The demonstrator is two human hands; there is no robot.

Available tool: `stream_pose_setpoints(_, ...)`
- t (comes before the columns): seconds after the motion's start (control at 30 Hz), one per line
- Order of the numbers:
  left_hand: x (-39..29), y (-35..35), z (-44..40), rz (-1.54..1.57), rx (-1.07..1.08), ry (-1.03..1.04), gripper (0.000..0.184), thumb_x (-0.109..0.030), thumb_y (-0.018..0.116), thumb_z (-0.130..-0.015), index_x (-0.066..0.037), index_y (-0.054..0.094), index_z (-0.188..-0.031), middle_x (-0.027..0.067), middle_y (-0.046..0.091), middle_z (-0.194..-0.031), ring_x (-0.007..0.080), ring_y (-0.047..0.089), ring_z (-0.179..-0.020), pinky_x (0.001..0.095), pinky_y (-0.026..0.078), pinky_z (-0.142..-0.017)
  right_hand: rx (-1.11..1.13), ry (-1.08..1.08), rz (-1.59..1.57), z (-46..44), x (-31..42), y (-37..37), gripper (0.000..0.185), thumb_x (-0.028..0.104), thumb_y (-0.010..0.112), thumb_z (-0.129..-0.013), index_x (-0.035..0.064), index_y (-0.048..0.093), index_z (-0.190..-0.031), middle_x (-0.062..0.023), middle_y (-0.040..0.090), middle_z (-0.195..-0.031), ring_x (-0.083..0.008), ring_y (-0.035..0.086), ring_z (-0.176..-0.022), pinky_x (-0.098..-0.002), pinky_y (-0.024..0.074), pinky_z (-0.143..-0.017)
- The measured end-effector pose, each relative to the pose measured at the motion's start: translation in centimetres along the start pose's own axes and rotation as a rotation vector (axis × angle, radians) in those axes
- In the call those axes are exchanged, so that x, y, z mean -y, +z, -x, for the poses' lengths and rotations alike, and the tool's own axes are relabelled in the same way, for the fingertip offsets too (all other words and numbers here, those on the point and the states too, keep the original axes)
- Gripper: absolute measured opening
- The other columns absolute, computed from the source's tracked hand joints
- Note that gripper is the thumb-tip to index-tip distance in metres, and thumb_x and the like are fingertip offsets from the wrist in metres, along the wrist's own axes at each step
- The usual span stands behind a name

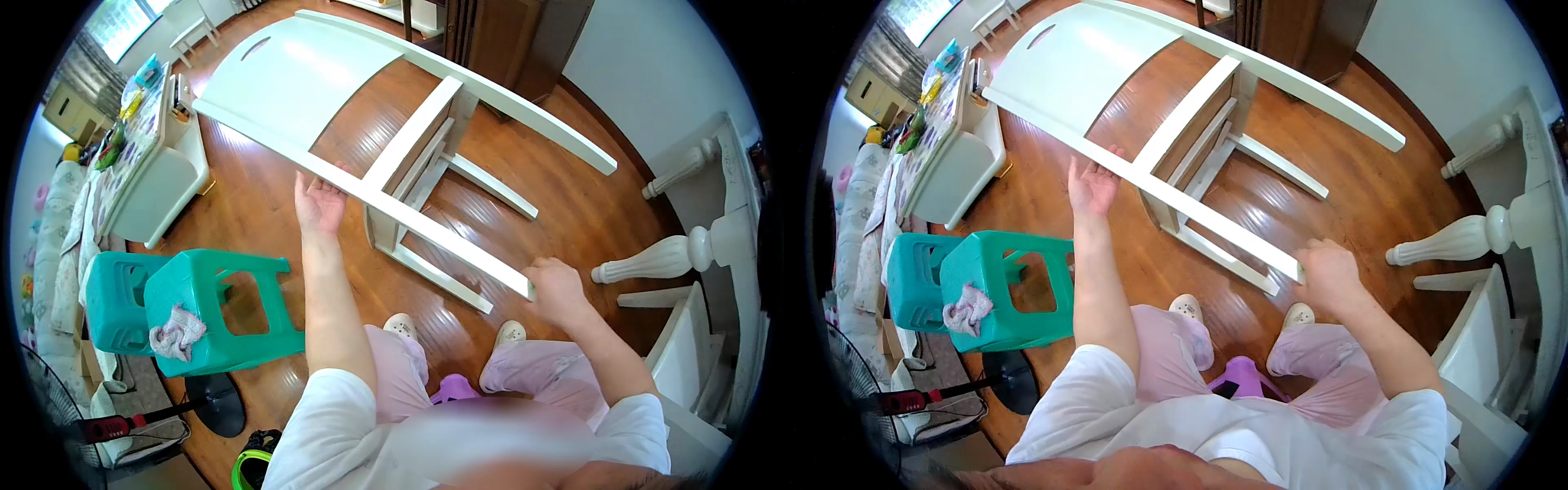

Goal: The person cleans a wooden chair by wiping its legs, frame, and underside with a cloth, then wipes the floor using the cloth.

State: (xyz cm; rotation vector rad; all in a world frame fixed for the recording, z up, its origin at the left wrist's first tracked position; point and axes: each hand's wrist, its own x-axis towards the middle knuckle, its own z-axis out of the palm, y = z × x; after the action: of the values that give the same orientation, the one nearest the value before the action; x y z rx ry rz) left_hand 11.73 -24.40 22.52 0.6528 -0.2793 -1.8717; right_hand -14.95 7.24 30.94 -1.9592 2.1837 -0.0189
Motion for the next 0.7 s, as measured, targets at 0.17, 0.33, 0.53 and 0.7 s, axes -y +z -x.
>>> stream_pose_setpoints(0.17, 1.0, 1.3, -1.6, -0.094, -0.156, 0.126, 0.044, -0.046, 0.068, -0.081, -0.005, 0.053, -0.086, 0.0052, 0.054, -0.075, 0.0183, 0.056, -0.073, 0.0329, 0.048, -0.066, -0.058, 0.012, -0.008, 0.5, 0.6, 0.4, 0.018, 0.020, 0.070, -0.062, 0.0089, 0.065, -0.076, -0.0101, 0.059, -0.080, -0.0286, 0.059, -0.080, -0.0398, 0.0500, -0.068)
stream_pose_setpoints(0.33, 2.0, 1.8, -1.3, -0.197, -0.358, 0.164, 0.030, -0.025, 0.074, -0.074, -0.008, 0.049, -0.078, 0.0033, 0.047, -0.065, 0.0156, 0.049, -0.051, 0.0293, 0.041, -0.045, -0.058, 0.027, -0.054, 2.2, 0.2, 0.1, 0.019, 0.020, 0.072, -0.061, 0.0084, 0.064, -0.075, -0.0100, 0.057, -0.077, -0.0286, 0.058, -0.078, -0.0403, 0.0495, -0.065)
stream_pose_setpoints(0.53, 1.9, 2.5, 2.1, -0.233, -0.351, 0.180, 0.019, -0.015, 0.065, -0.071, -0.010, 0.047, -0.074, 0.0025, 0.045, -0.062, 0.0162, 0.047, -0.050, 0.0294, 0.040, -0.046, -0.106, -0.011, -0.084, 4.2, -0.1, 0.3, 0.018, 0.019, 0.071, -0.062, 0.0086, 0.065, -0.076, -0.0101, 0.056, -0.074, -0.0287, 0.057, -0.075, -0.0405, 0.0485, -0.064)
stream_pose_setpoints(0.7, 0.8, 3.5, 5.3, -0.289, -0.280, 0.206, 0.020, -0.015, 0.065, -0.069, -0.012, 0.045, -0.070, 0.0019, 0.044, -0.060, 0.0156, 0.046, -0.051, 0.0298, 0.042, -0.047, -0.161, -0.046, -0.109, 6.5, 0.6, 1.0, 0.020, 0.017, 0.070, -0.060, 0.0082, 0.065, -0.077, -0.0102, 0.055, -0.073, -0.0288, 0.056, -0.074, -0.0402, 0.0482, -0.063)
